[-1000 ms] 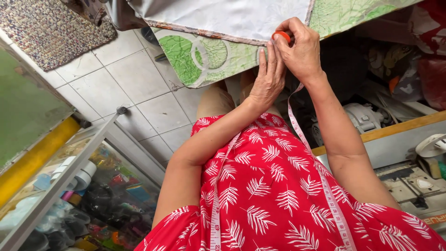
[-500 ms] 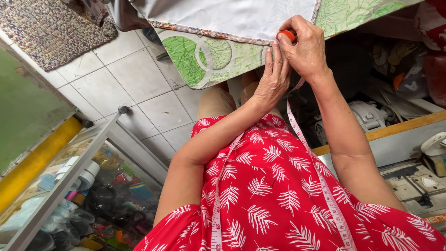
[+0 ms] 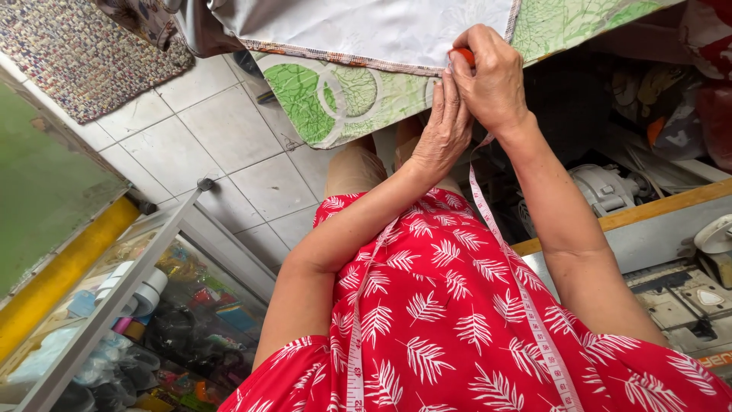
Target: The person is using a measuring tape to measure distances on a piece of light-colored fabric and marking it with an orange marking tool.
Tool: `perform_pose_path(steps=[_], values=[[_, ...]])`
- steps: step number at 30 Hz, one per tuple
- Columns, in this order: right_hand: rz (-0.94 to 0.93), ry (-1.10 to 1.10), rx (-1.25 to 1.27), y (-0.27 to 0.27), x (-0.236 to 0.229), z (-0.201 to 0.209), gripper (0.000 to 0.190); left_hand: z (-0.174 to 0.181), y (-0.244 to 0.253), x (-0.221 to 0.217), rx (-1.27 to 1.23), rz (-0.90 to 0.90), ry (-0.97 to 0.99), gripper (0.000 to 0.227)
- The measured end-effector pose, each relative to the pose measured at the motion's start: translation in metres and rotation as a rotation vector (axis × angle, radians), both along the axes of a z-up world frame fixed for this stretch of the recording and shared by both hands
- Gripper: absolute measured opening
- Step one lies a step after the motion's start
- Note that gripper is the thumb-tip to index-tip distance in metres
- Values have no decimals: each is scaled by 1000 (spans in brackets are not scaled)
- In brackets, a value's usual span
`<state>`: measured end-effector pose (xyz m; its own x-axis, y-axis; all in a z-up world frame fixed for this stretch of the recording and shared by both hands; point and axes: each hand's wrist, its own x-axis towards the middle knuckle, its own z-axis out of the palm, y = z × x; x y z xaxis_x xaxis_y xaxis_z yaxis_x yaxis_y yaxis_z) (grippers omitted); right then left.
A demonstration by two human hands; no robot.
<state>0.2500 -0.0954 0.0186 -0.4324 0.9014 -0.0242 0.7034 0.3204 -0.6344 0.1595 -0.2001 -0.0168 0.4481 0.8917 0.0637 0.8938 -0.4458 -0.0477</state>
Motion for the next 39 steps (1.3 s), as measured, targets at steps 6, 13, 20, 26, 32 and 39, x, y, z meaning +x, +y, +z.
perform_pose_path(steps=[6,13,20,26,32,39], values=[[-537,500,-555,5,36,14,13,18,9,-19,38,-25,85,48],[-771,872,-772,-29,103,3,17,13,23,-35,20,-79,-142,41],[-605,167,-495,-59,121,-29,32,16,33,-43,47,-100,-232,34],[-692,814,-1101,-55,109,-36,36,15,41,-51,-41,-145,-305,35],[-616,847,-1099,-59,127,-29,20,31,61,-58,-62,-173,-440,30],[-572,884,-1130,-55,120,-30,17,19,57,-59,-63,-185,-430,34]])
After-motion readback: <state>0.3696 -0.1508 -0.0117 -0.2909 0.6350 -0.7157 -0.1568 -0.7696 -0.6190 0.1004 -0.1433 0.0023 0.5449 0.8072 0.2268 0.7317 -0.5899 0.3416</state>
